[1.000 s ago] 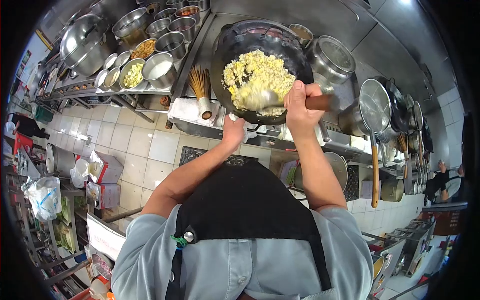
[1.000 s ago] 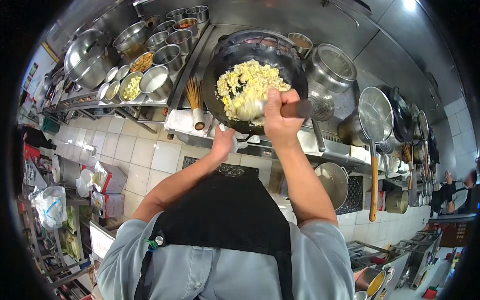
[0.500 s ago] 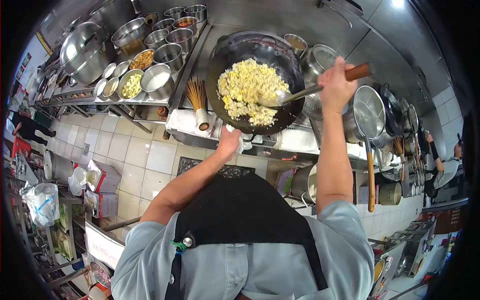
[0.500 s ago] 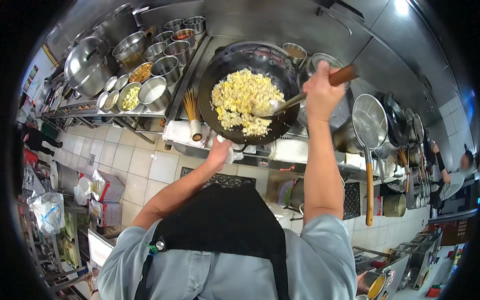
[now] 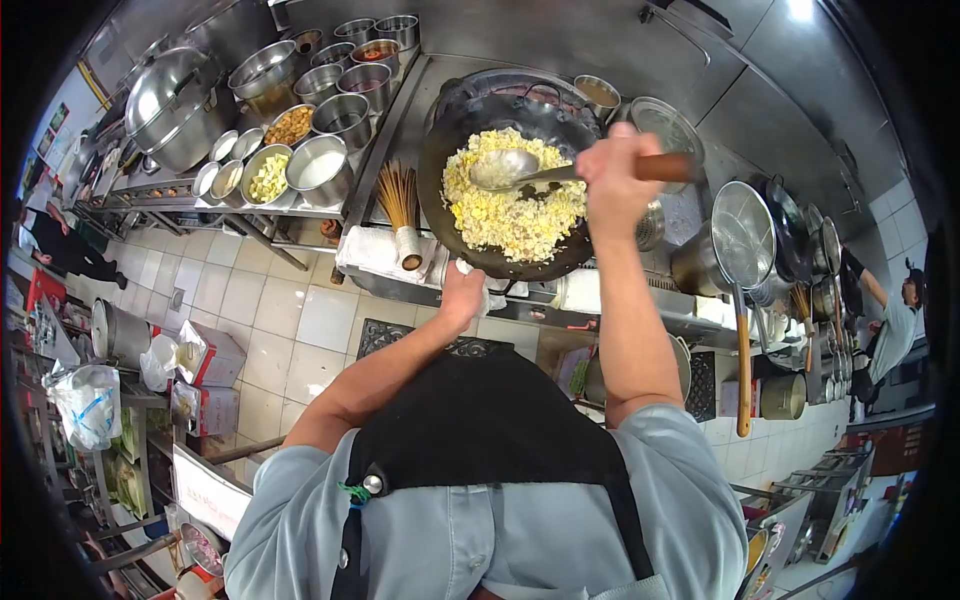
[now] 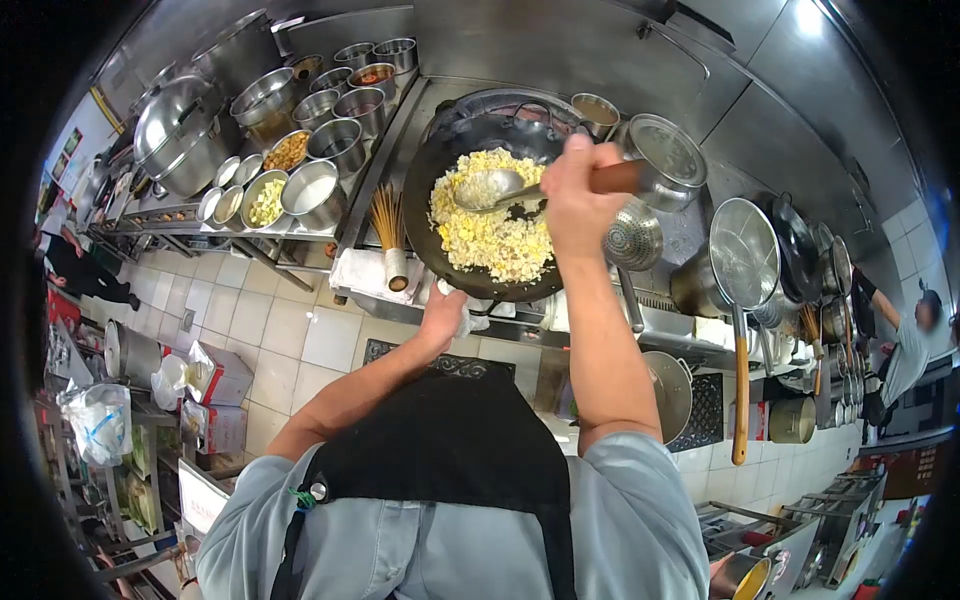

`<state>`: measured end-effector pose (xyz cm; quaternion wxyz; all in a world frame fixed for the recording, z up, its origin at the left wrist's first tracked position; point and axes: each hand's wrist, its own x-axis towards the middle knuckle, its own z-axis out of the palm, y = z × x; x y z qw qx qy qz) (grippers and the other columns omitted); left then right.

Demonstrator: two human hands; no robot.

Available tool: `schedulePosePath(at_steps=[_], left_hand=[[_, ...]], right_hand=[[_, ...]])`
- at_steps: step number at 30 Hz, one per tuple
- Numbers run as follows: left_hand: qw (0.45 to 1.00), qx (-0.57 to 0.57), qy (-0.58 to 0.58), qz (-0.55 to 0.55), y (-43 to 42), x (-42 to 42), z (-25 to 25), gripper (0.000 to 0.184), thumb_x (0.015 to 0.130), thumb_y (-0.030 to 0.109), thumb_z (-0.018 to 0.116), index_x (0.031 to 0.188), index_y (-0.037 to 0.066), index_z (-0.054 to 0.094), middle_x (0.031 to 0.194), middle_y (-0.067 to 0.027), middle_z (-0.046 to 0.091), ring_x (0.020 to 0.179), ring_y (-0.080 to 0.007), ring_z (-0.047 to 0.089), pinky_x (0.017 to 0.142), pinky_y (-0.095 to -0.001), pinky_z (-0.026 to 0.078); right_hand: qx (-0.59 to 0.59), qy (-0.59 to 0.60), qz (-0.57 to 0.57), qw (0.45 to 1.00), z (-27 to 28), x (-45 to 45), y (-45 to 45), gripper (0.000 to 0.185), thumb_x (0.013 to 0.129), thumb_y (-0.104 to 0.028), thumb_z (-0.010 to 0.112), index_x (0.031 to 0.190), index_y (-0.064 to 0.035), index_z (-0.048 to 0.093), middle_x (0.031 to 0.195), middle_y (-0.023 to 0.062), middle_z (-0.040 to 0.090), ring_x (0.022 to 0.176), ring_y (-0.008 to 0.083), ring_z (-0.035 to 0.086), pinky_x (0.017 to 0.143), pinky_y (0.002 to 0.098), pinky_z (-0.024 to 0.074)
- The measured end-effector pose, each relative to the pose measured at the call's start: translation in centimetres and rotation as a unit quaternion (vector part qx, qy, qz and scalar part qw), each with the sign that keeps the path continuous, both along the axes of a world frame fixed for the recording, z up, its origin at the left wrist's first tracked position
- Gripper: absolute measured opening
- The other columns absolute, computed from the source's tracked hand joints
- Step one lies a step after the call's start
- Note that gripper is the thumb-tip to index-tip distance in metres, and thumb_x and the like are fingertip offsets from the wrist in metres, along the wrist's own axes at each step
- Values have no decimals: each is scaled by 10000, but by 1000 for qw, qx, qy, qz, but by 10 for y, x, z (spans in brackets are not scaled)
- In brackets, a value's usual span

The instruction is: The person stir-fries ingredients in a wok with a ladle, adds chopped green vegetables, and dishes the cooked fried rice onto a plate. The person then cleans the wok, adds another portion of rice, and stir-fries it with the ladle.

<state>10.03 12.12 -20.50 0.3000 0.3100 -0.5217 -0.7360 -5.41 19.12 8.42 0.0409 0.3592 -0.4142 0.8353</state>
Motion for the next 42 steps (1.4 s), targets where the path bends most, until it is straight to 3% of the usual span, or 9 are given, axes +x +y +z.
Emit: schedulePosePath(at_steps=[11,14,19,20,22,24,29,35,42], left_hand=[[965,262,-13,-29,1,3,7,353,890,76,581,1232,26,510,1095,-116,632,988,-253,631,849,-452,534],[970,240,37,-23,8,-3,55,271,900,102,596,1160,44,548,1014,-117,638,876,-268,658,732,-448,560],[952,288,94,-48,-19,-36,85,257,898,111,606,1149,64,579,980,-107,627,912,-250,628,771,-454,526],[974,221,36,-6,-22,-47,99,229,903,141,612,1120,69,599,955,-88,616,879,-235,605,752,-453,513],[986,147,-69,31,-61,-80,28,202,911,183,615,1075,66,608,914,-65,602,804,-219,582,715,-428,502],[981,194,-14,-3,-77,-100,40,198,938,207,607,1051,48,640,923,-80,635,788,-228,603,728,-419,522],[983,179,25,18,-98,-155,67,381,1049,486,573,922,127,570,797,-3,593,752,-185,650,674,-397,546],[947,211,-150,-189,-73,-125,47,497,1034,563,547,1220,108,618,1054,-33,705,891,-240,691,746,-419,568],[745,303,-179,-566,-22,-101,66,373,1011,431,633,1218,122,654,1084,-44,725,919,-237,713,755,-396,572]], right_hand=[[25,75,-148,986,-9,-76,-25,316,1030,-179,644,788,-86,463,575,-12,467,465,92,456,435,268,379],[23,-27,12,999,-44,-92,-16,296,1052,-162,592,801,-87,453,611,13,498,484,115,460,505,318,445],[142,25,-169,975,-93,-89,27,153,1021,-177,643,1011,-30,603,878,51,626,719,121,578,651,317,509],[211,-55,-181,959,-112,-90,35,316,993,-255,687,1169,0,627,965,59,648,794,130,602,676,296,526],[303,-214,-114,921,-135,-84,57,483,935,-412,734,1202,-23,631,939,64,654,823,150,654,650,293,552],[453,-304,38,837,-174,-89,83,426,934,-377,732,1215,-81,608,902,35,637,756,151,630,612,334,591],[630,-192,222,719,-232,-28,146,347,964,-376,686,1137,-75,676,856,49,670,757,136,650,569,317,531],[614,-234,46,752,-240,42,188,375,903,-371,729,1062,-31,747,1009,191,751,1000,350,707,880,445,537],[662,-295,-192,662,-222,129,178,433,934,-364,692,1208,-29,684,1137,225,722,1114,400,671,948,477,528]])
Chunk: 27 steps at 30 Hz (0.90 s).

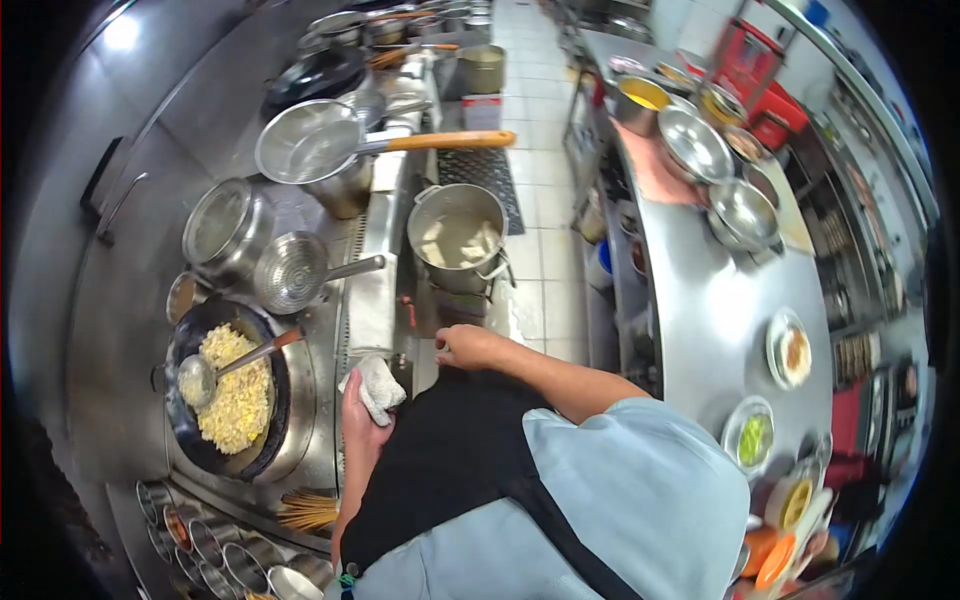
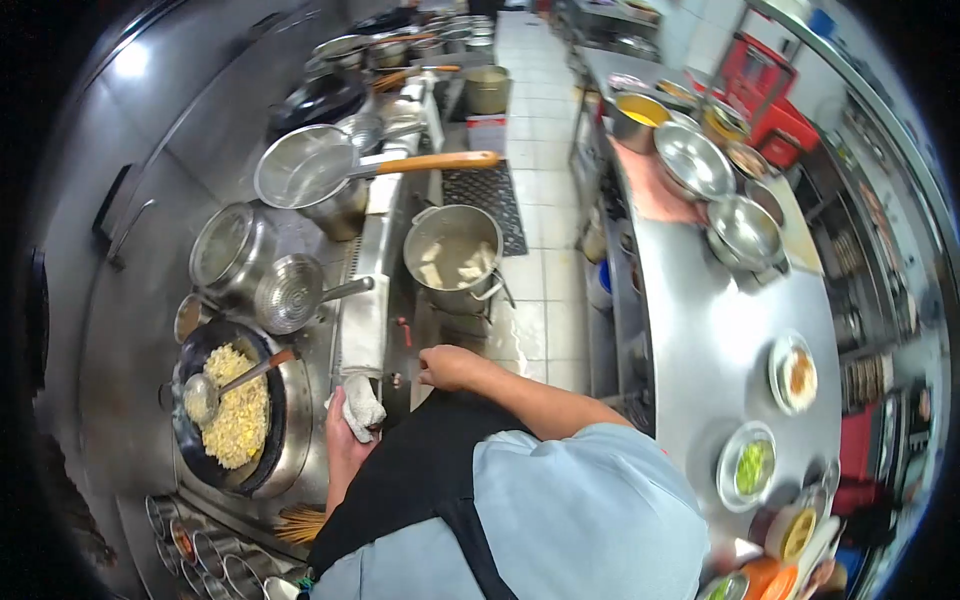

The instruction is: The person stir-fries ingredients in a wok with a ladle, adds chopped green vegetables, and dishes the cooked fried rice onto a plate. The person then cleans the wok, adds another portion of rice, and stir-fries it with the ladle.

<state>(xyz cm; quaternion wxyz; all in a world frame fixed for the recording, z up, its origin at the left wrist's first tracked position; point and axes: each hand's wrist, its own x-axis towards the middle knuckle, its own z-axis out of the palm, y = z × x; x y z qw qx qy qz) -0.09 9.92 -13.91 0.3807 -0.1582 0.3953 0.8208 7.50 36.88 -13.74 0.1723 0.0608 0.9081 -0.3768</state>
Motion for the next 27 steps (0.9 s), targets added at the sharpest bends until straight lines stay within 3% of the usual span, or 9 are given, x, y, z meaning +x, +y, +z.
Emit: schedulePosePath(at_steps=[5,7,11,15,18,21,22,25,27], left_hand=[[980,97,-45,-166,4,36,-4,528,1057,420,507,1391,12,536,1191,-237,690,1058,-382,700,945,-490,585],[970,90,-25,-222,12,53,-17,534,1071,417,484,1406,3,526,1235,-243,681,1108,-378,688,973,-510,575],[936,110,-25,-333,31,52,-36,463,1071,362,505,1361,7,569,1231,-222,689,1114,-366,687,975,-528,568],[917,90,35,-388,66,70,-47,403,1054,325,560,1296,7,613,1202,-174,709,1068,-333,709,949,-503,581],[901,78,44,-423,88,89,-46,374,1042,306,588,1269,11,627,1173,-148,721,1048,-321,715,936,-492,587],[891,63,21,-449,111,113,-36,352,1032,289,601,1249,14,634,1159,-141,726,1035,-317,719,927,-483,591],[887,49,13,-459,119,128,-22,347,1032,291,601,1242,17,637,1152,-138,727,1026,-315,722,919,-476,594],[866,24,5,-500,146,164,-7,328,1033,292,600,1218,25,641,1120,-125,728,990,-302,727,884,-453,600],[841,25,21,-540,163,178,-28,310,1036,287,598,1201,29,641,1083,-113,728,956,-284,730,850,-432,603]], right_hand=[[-41,-20,-43,998,-26,98,-36,408,923,-356,717,1182,-42,698,1128,198,730,1091,381,682,941,465,531],[-54,-37,-56,996,-14,140,-42,406,920,-365,720,1177,-51,705,1130,191,733,1084,371,687,935,455,533],[-55,18,-249,967,-61,213,-26,374,874,-367,760,1098,-69,739,1045,170,755,992,344,710,863,455,548],[-8,38,-423,905,-11,307,9,349,935,-343,693,1162,-79,713,1103,161,744,1013,326,704,888,429,549],[58,82,-576,811,35,384,28,347,915,-340,712,1135,-73,732,1103,190,742,1050,358,698,923,446,539],[113,103,-724,673,54,483,54,359,906,-291,727,1143,-21,719,1092,243,736,991,389,720,892,458,559],[169,134,-781,586,52,515,58,349,907,-265,724,1128,5,718,1070,260,734,996,385,721,897,472,554],[317,14,-851,419,81,590,43,445,913,-310,733,1175,38,646,1147,272,683,1098,438,666,929,492,550],[306,-38,-865,396,62,626,38,421,911,-280,719,1164,46,633,1170,273,668,1104,450,658,931,504,549]])
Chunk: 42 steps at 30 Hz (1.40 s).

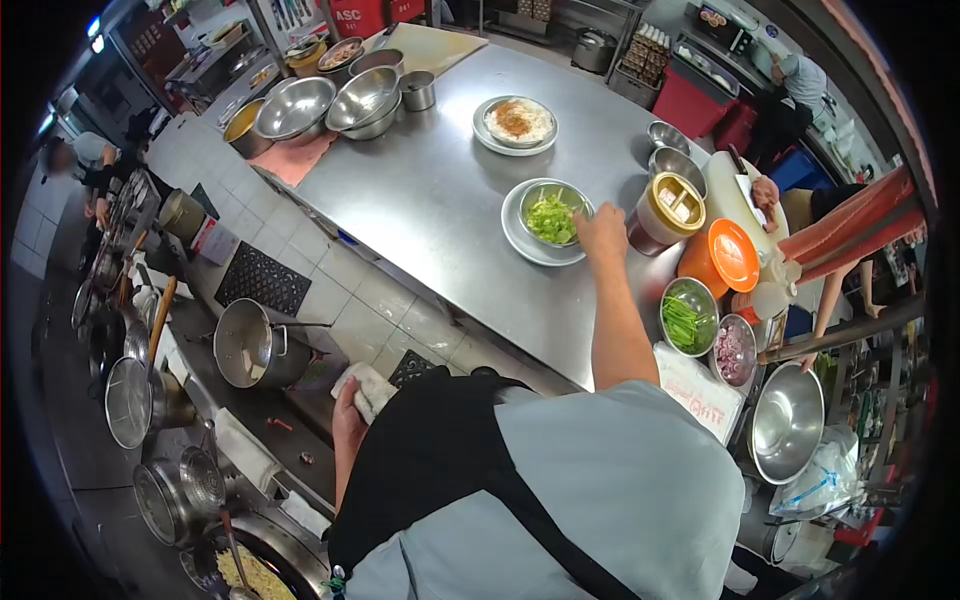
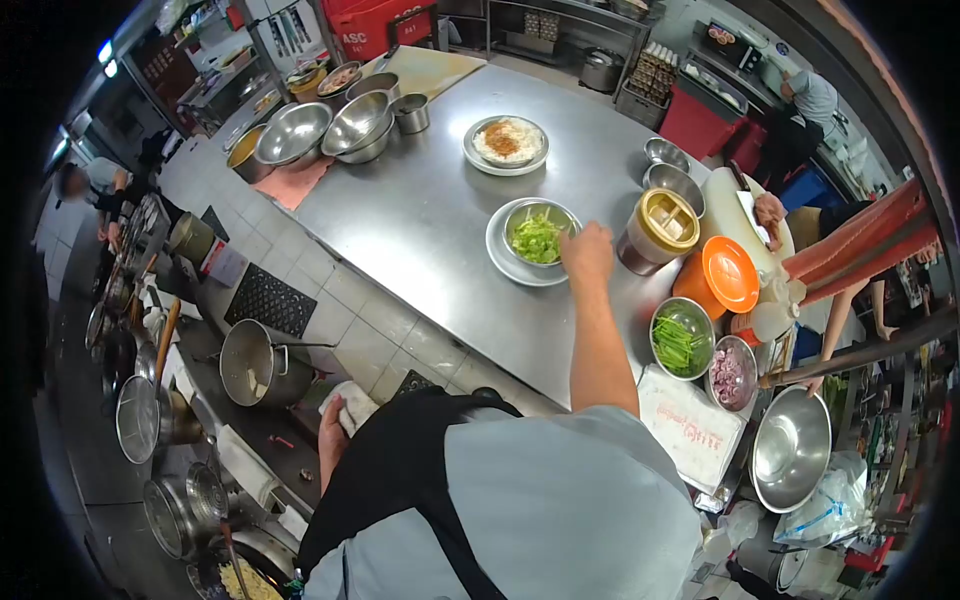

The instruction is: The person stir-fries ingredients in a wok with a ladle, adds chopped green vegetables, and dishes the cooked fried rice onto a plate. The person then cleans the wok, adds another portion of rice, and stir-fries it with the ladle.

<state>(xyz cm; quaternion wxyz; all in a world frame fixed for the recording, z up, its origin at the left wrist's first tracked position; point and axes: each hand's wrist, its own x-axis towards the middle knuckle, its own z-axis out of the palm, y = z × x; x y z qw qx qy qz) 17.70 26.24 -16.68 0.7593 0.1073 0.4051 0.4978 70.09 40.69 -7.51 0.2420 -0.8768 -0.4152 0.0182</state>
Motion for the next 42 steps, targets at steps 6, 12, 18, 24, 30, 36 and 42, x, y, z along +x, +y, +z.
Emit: schedulePosePath(at_steps=[6,12,18,24,30,36,42], left_hand=[[976,82,200,-19,43,75,27,294,1034,243,600,1201,5,638,1036,-76,702,918,-205,698,820,-349,565],[929,157,322,-90,73,102,20,380,980,212,682,1264,-16,573,1098,-71,669,975,-164,647,873,-331,531],[791,307,497,-180,91,130,71,506,964,205,708,1401,39,512,1212,-141,664,1084,-240,652,945,-364,519],[613,495,576,-218,98,131,98,518,937,212,724,1409,85,551,1348,-175,644,1205,-359,641,1020,-439,517],[642,368,644,-194,52,77,98,351,918,230,715,1243,133,625,1124,-172,678,1065,-375,663,907,-469,538],[585,275,762,35,-37,12,123,264,935,292,721,1106,112,631,930,-186,656,899,-377,684,809,-452,549],[562,123,658,486,-150,-95,133,231,1007,313,667,1110,107,646,964,-78,679,893,-264,701,841,-418,565]], right_hand=[[-34,11,18,999,-22,34,12,263,919,-192,663,1093,3,646,1157,246,660,1052,448,666,901,524,554],[91,50,79,991,-13,57,26,195,940,-180,618,1015,-5,662,1035,238,687,983,456,660,852,526,537],[83,218,179,956,43,23,27,257,884,-152,642,1077,13,687,1026,242,716,957,403,694,843,452,537],[-30,279,375,884,19,-76,40,305,874,-216,653,1073,11,689,899,163,716,795,270,680,740,398,545],[-140,468,405,773,24,-178,49,139,909,-155,633,947,-25,602,690,52,568,443,142,513,358,284,394],[-207,612,484,590,24,-303,39,287,1072,-339,574,1113,-55,590,779,25,617,484,81,536,387,244,448],[-262,537,596,537,40,-384,10,349,1081,-378,548,1214,-62,616,926,27,660,557,71,559,443,233,455]])
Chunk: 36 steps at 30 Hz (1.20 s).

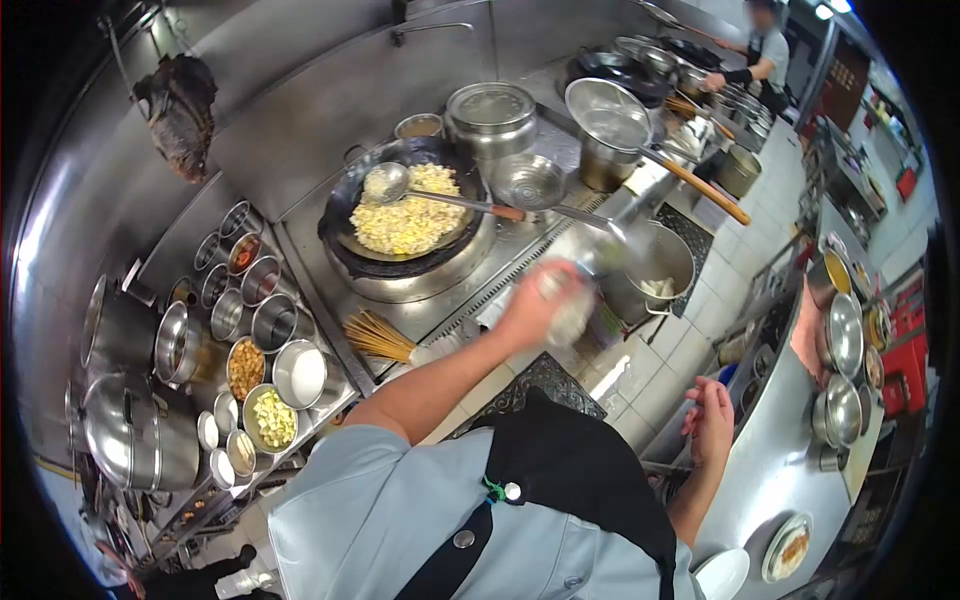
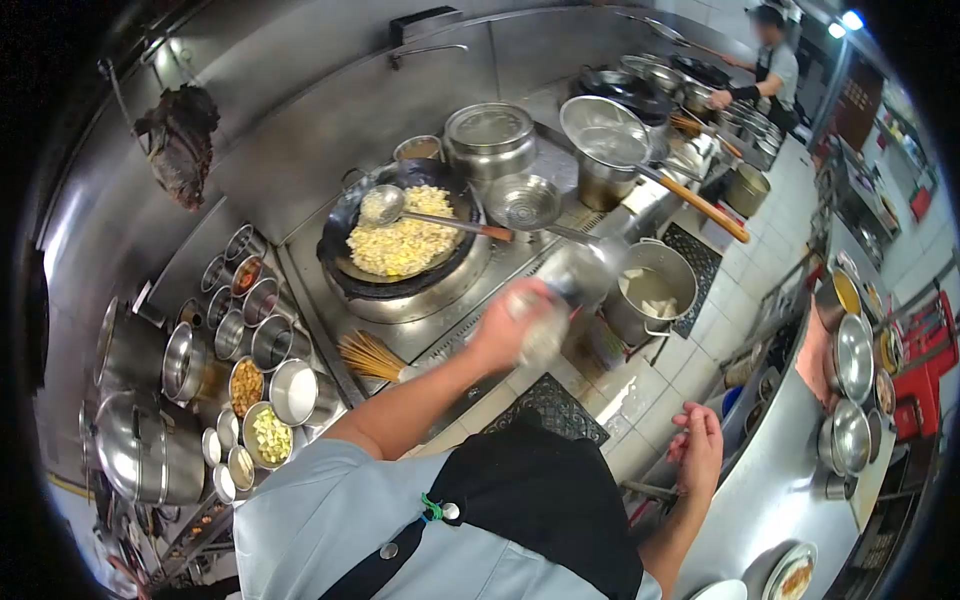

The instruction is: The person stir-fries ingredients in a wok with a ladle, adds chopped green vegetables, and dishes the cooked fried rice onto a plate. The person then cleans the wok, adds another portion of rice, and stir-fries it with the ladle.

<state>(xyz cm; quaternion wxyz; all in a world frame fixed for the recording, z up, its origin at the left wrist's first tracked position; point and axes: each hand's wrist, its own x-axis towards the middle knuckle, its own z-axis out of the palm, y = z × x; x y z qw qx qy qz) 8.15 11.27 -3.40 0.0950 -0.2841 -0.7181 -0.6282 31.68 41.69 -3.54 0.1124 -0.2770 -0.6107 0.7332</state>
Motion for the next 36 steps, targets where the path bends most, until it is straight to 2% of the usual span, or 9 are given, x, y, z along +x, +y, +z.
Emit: schedulePosePath(at_steps=[5,11,13,16,18,21,26,30,36], left_hand=[[809,470,-343,78,-114,-105,-16,284,1034,327,640,1210,112,580,949,-73,673,753,-199,688,661,-385,618],[955,109,-274,29,-55,-70,4,468,1017,423,662,1310,72,565,1080,-75,684,1035,-157,630,930,-312,499],[977,-98,-159,-101,-20,-51,13,385,1013,379,667,1198,42,639,1103,-64,680,1088,-157,600,997,-306,453],[933,-178,-82,-300,44,-12,-22,273,977,226,677,1164,28,661,1111,-74,699,1050,-178,633,952,-335,488],[895,-267,-98,-344,75,37,-12,232,961,219,678,1101,35,663,1046,-72,690,999,-168,630,922,-327,493],[820,-292,-112,-479,115,80,-20,174,958,175,680,1058,36,647,925,-35,653,898,-140,598,838,-299,488],[770,-232,-94,-587,161,151,0,432,973,180,693,1358,14,588,1175,-84,652,1055,-149,588,946,-298,475],[722,-225,-121,-643,203,190,11,539,989,211,698,1457,13,518,1304,-129,597,1147,-198,565,1011,-323,452],[664,-272,-160,-678,236,217,-13,507,1003,257,697,1422,28,529,1253,-122,612,1085,-190,580,984,-309,457]], right_hand=[[47,-54,77,994,-6,-19,-24,327,1064,-339,590,1196,-42,626,935,28,665,558,75,557,455,233,442],[98,-115,49,987,-7,-5,-42,310,1004,-224,643,1289,-104,631,927,26,635,615,81,535,504,237,441],[137,-77,6,988,11,-8,-61,600,950,-149,687,1514,-191,487,958,37,615,677,88,544,553,246,451],[146,-21,11,989,20,8,-73,847,907,-139,727,1627,-243,294,1086,83,636,847,178,649,755,340,563],[274,-6,-1,962,-7,32,-66,850,858,-135,766,1588,-209,338,901,119,673,827,212,666,790,395,544],[282,-52,-95,953,-12,89,-55,296,841,-166,799,1048,-67,612,800,93,659,753,240,645,701,380,507],[177,-93,-243,949,-1,204,-69,256,856,-199,789,990,-57,624,805,87,681,744,212,649,677,363,507],[351,-126,-492,787,-18,305,-51,209,896,-185,739,1026,-59,635,861,64,690,742,156,654,700,347,534],[260,-159,-722,622,-10,420,-7,282,900,-213,748,1093,-27,658,890,145,717,848,315,697,768,410,542]])
